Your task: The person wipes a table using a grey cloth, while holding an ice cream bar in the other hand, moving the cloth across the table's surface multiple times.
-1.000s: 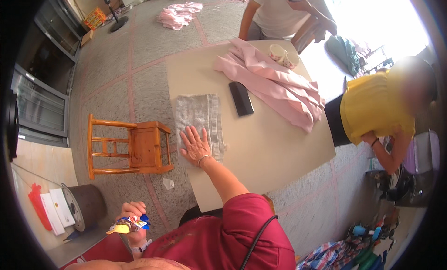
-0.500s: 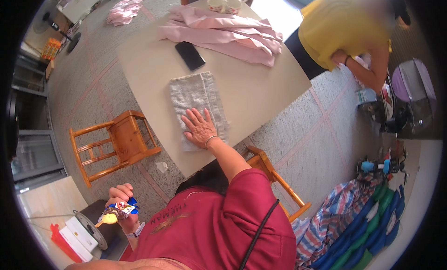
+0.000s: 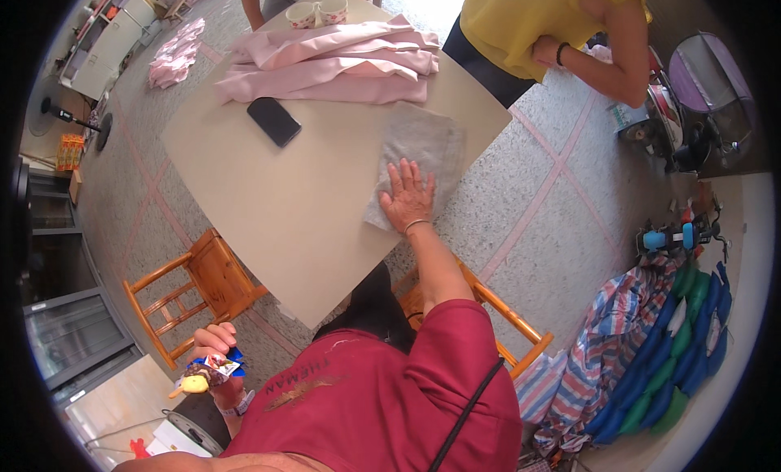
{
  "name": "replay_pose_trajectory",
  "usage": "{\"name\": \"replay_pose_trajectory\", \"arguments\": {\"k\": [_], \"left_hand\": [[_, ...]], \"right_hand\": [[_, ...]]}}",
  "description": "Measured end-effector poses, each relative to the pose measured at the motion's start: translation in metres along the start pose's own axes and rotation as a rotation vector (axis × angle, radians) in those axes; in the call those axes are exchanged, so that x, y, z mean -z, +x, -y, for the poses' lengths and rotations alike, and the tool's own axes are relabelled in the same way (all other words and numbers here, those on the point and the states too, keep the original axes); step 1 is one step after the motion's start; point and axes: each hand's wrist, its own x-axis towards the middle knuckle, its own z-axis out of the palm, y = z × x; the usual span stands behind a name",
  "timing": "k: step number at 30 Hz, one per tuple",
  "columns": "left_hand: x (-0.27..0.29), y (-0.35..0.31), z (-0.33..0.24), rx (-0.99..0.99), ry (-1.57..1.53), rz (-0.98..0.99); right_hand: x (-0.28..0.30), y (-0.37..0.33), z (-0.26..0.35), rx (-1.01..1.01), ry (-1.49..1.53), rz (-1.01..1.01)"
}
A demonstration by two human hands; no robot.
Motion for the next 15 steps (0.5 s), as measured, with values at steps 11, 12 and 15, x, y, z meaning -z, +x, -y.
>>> {"name": "replay_pose_trajectory", "arguments": {"k": [11,12,15], "left_hand": [[-0.033,0.057,0.02,0.049,-0.013,0.07],[-0.035,0.062,0.022,0.06,-0.008,0.078],[-0.038,0.07,0.023,0.038,0.014,0.093]], "right_hand": [[-0.015,0.065,-0.06,-0.187,-0.012,-0.02],[-0.02,0.071,-0.066,-0.188,-0.028,-0.042],[-0.017,0.086,-0.072,-0.19,-0.063,-0.066]]}}
